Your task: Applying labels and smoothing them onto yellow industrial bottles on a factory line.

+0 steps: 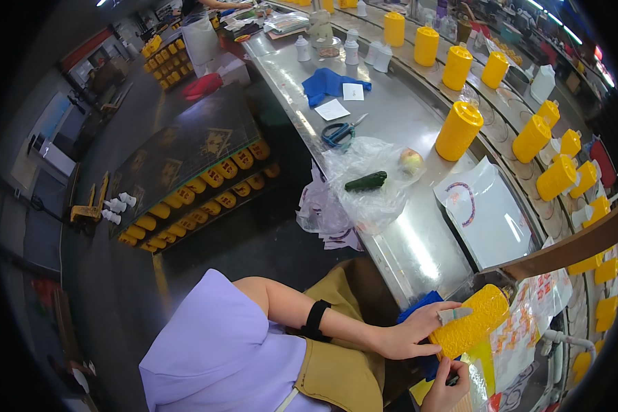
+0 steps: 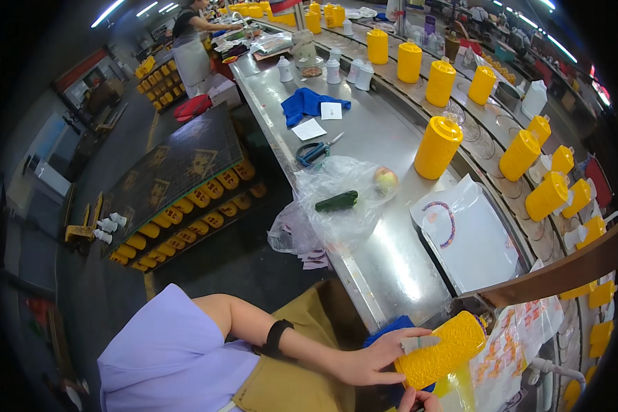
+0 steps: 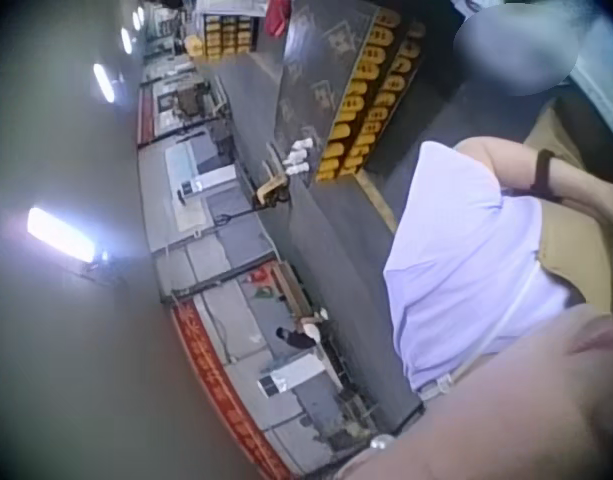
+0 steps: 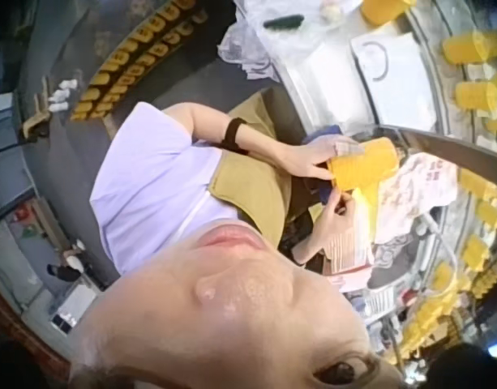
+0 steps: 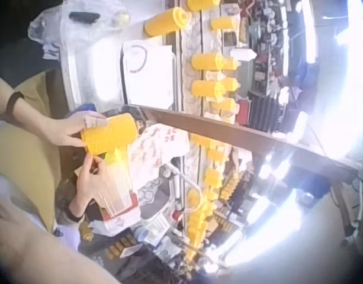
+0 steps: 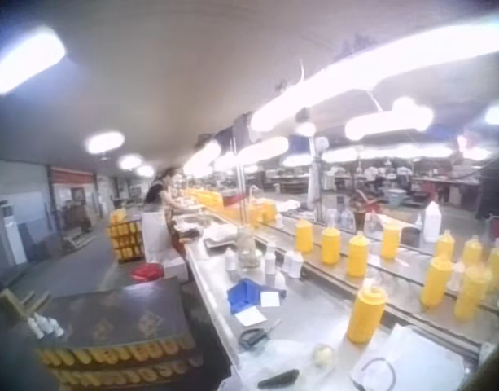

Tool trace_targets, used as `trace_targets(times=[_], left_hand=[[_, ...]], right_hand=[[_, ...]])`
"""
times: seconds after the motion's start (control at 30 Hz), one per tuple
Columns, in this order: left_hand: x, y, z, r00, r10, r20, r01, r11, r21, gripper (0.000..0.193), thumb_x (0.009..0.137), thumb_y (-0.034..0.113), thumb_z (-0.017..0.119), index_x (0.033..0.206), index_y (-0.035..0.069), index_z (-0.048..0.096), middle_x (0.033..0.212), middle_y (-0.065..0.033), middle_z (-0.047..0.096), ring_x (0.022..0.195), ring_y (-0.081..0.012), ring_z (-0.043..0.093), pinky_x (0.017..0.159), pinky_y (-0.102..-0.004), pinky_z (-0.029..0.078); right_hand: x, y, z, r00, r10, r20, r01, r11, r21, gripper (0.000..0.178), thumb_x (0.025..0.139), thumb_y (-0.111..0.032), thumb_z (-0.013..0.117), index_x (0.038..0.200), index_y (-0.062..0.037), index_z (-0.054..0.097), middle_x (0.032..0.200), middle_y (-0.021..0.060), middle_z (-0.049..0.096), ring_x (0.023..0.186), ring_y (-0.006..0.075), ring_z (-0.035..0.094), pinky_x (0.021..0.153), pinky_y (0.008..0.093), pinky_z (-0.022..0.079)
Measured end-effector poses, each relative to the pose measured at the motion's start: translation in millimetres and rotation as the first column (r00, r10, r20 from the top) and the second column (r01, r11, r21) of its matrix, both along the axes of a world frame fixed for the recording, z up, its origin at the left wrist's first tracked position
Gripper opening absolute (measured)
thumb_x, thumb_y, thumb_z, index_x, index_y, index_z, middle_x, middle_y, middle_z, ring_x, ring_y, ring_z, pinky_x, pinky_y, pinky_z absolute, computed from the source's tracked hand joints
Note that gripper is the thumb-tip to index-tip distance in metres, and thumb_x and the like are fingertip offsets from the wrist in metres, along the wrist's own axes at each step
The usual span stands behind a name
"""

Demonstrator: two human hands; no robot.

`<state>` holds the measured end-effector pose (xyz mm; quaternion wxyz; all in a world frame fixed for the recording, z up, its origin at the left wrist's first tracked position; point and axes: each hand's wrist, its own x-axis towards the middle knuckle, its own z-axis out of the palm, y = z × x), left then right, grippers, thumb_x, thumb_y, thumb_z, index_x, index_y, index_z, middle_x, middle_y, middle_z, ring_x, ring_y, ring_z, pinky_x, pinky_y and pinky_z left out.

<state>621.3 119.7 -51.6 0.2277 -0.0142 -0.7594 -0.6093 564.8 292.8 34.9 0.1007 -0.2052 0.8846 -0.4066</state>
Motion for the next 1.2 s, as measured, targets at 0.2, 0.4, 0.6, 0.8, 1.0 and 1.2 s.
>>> trace_targets(times=[0.2, 0.4, 0.6, 0.8, 1.0, 1.2], left_hand=[[-2.0, 4.0, -2.6, 1.000, 0.028, -0.010, -0.027, 0.995, 0.091, 0.081, 0.090, 0.023, 0.069, 0.162, 0.007, 0.036, 0.162, -0.0206, 0.037, 0.150, -0.0389, 0.034, 0.124, -0.0463, 0.026], [5.4, -6.5, 2.7, 0.940, -0.271, 0.206, 0.172, 0.899, 0.402, 0.092, 0.096, 0.017, 0.074, 0.167, 0.002, 0.017, 0.166, -0.0196, 0.025, 0.157, -0.0315, 0.021, 0.130, -0.0426, 0.014], [1.6, -16.8, 18.1, 0.928, -0.297, 0.225, 0.187, 0.894, 0.408, 0.099, 0.089, 0.002, 0.071, 0.168, 0.005, 0.011, 0.163, -0.0164, 0.027, 0.153, -0.0300, 0.028, 0.128, -0.0428, 0.020], [6.6, -34.0, 25.1, 0.890, -0.381, 0.250, 0.241, 0.859, 0.452, 0.104, 0.092, 0.009, 0.075, 0.169, 0.008, 0.006, 0.166, -0.0171, 0.025, 0.156, -0.0298, 0.026, 0.127, -0.0450, 0.022], [0.4, -61.0, 30.4, 0.915, -0.239, 0.326, 0.063, 0.880, 0.471, 0.090, 0.097, 0.024, 0.067, 0.170, 0.017, 0.015, 0.164, -0.0153, 0.031, 0.149, -0.0349, 0.035, 0.119, -0.0460, 0.036], [-4.7, -85.0, 30.4, 0.965, -0.091, 0.245, -0.028, 0.895, 0.444, 0.082, 0.095, 0.024, 0.063, 0.167, 0.014, 0.025, 0.157, -0.0140, 0.038, 0.138, -0.0304, 0.042, 0.111, -0.0432, 0.041]], right_hand=[[-1.3, 9.2, -8.4, 0.997, -0.014, 0.078, 0.009, 0.998, 0.062, 0.017, 0.098, -0.017, 0.076, 0.098, -0.0007, 0.071, 0.077, 0.0030, 0.060, 0.067, 0.0130, 0.048, 0.061, 0.0278, 0.041], [-16.2, 23.5, -9.2, 0.997, -0.030, -0.071, 0.032, 0.999, 0.036, 0.033, 0.084, -0.030, 0.088, 0.094, -0.0005, 0.074, 0.091, 0.0147, 0.074, 0.089, 0.0314, 0.071, 0.079, 0.0410, 0.055], [-60.1, 79.7, 78.7, 0.904, -0.286, -0.317, 0.264, 0.958, -0.113, 0.030, 0.088, -0.025, 0.086, 0.102, -0.0009, 0.074, 0.087, 0.0091, 0.073, 0.073, 0.0186, 0.064, 0.069, 0.0326, 0.051], [-156.9, 122.4, 200.2, 0.689, -0.363, -0.628, 0.293, 0.931, -0.217, 0.017, 0.094, -0.017, 0.080, 0.099, -0.0011, 0.078, 0.085, 0.0037, 0.074, 0.073, 0.0105, 0.061, 0.069, 0.0277, 0.048], [-264.8, 122.0, 327.7, 0.398, -0.445, -0.802, 0.297, 0.890, -0.347, 0.028, 0.095, -0.027, 0.078, 0.106, -0.0018, 0.080, 0.099, 0.0046, 0.078, 0.083, 0.0100, 0.066, 0.078, 0.0285, 0.051], [-336.8, 114.3, 395.8, 0.260, -0.494, -0.830, 0.324, 0.854, -0.408, 0.034, 0.088, -0.033, 0.081, 0.108, -0.0056, 0.081, 0.087, 0.0070, 0.077, 0.079, 0.0186, 0.073, 0.078, 0.0338, 0.056]])
